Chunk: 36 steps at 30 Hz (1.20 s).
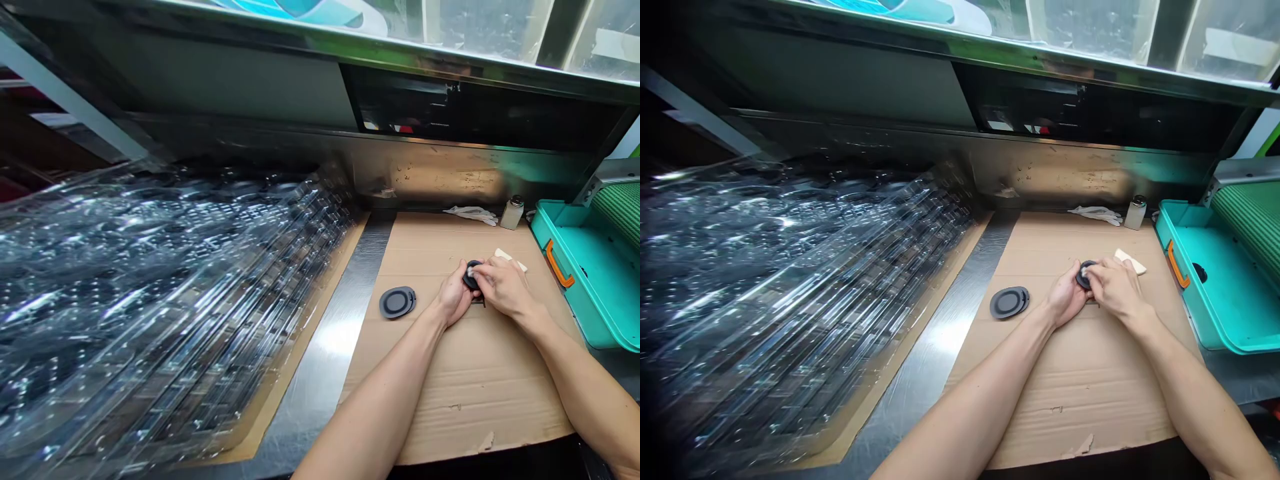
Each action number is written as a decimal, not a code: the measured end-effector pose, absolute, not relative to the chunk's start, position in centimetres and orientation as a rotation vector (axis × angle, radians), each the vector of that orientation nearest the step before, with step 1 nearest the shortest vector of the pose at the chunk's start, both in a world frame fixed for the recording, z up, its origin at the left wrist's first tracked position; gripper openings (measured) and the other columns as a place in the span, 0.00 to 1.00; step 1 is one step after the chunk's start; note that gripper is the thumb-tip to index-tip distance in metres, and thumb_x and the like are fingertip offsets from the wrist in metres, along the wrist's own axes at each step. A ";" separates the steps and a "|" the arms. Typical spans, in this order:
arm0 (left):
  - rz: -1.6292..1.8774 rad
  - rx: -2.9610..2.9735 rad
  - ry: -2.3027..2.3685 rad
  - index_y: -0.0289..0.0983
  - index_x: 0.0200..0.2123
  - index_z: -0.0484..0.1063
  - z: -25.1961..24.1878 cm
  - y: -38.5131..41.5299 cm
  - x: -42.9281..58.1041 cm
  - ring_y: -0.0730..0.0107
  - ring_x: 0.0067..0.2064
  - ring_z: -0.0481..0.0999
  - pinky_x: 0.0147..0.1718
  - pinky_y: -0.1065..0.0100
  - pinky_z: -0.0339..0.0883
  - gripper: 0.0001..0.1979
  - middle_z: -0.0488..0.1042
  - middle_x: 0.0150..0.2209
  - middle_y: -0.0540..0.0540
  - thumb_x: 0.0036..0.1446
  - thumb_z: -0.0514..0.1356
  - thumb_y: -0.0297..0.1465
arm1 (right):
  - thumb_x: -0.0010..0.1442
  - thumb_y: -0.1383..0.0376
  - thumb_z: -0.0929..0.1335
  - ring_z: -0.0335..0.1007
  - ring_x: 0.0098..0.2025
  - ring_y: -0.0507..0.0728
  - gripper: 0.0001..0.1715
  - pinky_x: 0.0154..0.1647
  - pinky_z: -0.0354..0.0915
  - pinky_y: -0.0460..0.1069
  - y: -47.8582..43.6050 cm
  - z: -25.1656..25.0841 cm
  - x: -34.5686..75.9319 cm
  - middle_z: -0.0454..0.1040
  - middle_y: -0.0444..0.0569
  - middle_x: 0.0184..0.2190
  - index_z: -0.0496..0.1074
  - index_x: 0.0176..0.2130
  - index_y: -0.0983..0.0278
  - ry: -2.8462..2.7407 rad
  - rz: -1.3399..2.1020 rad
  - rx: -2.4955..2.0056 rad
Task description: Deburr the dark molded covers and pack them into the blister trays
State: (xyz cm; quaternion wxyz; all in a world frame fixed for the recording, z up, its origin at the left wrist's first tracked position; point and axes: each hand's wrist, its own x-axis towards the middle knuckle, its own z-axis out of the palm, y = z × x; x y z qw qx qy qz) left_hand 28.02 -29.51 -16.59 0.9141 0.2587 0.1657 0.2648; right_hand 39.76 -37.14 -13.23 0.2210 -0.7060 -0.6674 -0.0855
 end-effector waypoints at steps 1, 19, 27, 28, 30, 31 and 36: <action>0.546 0.530 0.339 0.34 0.41 0.77 -16.6 -29.5 28.0 0.71 0.31 0.73 0.25 0.71 0.60 0.22 0.80 0.38 0.42 0.75 0.47 0.39 | 0.70 0.62 0.66 0.69 0.41 0.58 0.13 0.42 0.54 0.53 -37.0 -13.4 39.8 0.76 0.48 0.36 0.81 0.43 0.57 -1.772 -0.268 -1.969; 0.578 0.497 0.404 0.33 0.37 0.78 -16.1 -29.8 27.6 0.58 0.53 0.80 0.59 0.58 0.71 0.25 0.82 0.42 0.37 0.75 0.45 0.38 | 0.68 0.66 0.65 0.70 0.46 0.59 0.10 0.47 0.55 0.53 -36.9 -14.0 38.1 0.79 0.51 0.42 0.76 0.42 0.62 -1.806 -0.177 -1.934; 0.593 0.530 0.421 0.30 0.45 0.78 -17.3 -29.3 27.7 0.58 0.53 0.80 0.58 0.55 0.72 0.21 0.81 0.48 0.34 0.74 0.49 0.37 | 0.67 0.68 0.64 0.70 0.48 0.62 0.12 0.47 0.51 0.56 -38.2 -11.9 38.3 0.80 0.53 0.41 0.77 0.38 0.64 -1.896 -0.121 -2.277; 0.597 0.532 0.432 0.30 0.44 0.78 -17.4 -29.3 27.7 0.58 0.53 0.80 0.58 0.54 0.73 0.21 0.81 0.48 0.34 0.74 0.49 0.38 | 0.68 0.68 0.63 0.70 0.48 0.62 0.13 0.47 0.51 0.57 -38.2 -12.0 38.5 0.79 0.55 0.42 0.77 0.39 0.65 -1.875 -0.187 -2.295; 0.598 0.534 0.446 0.30 0.42 0.78 -17.4 -29.4 27.8 0.58 0.51 0.81 0.56 0.54 0.74 0.21 0.82 0.45 0.35 0.74 0.50 0.38 | 0.69 0.68 0.63 0.69 0.48 0.62 0.13 0.47 0.51 0.56 -38.0 -12.3 38.7 0.79 0.55 0.43 0.77 0.41 0.65 -1.912 -0.245 -2.226; 0.599 0.532 0.445 0.31 0.41 0.78 -17.4 -29.4 27.8 0.59 0.50 0.81 0.56 0.54 0.74 0.20 0.82 0.43 0.36 0.74 0.50 0.37 | 0.69 0.67 0.63 0.69 0.48 0.62 0.12 0.47 0.52 0.56 -37.8 -12.5 38.7 0.79 0.54 0.43 0.77 0.41 0.64 -1.958 -0.233 -2.157; 0.617 0.488 0.456 0.33 0.35 0.76 -16.7 -29.5 27.7 0.66 0.42 0.82 0.54 0.60 0.76 0.21 0.81 0.36 0.42 0.75 0.49 0.35 | 0.71 0.65 0.63 0.67 0.45 0.61 0.12 0.46 0.52 0.55 -36.3 -13.9 38.4 0.78 0.52 0.41 0.75 0.40 0.63 -1.926 -0.309 -2.015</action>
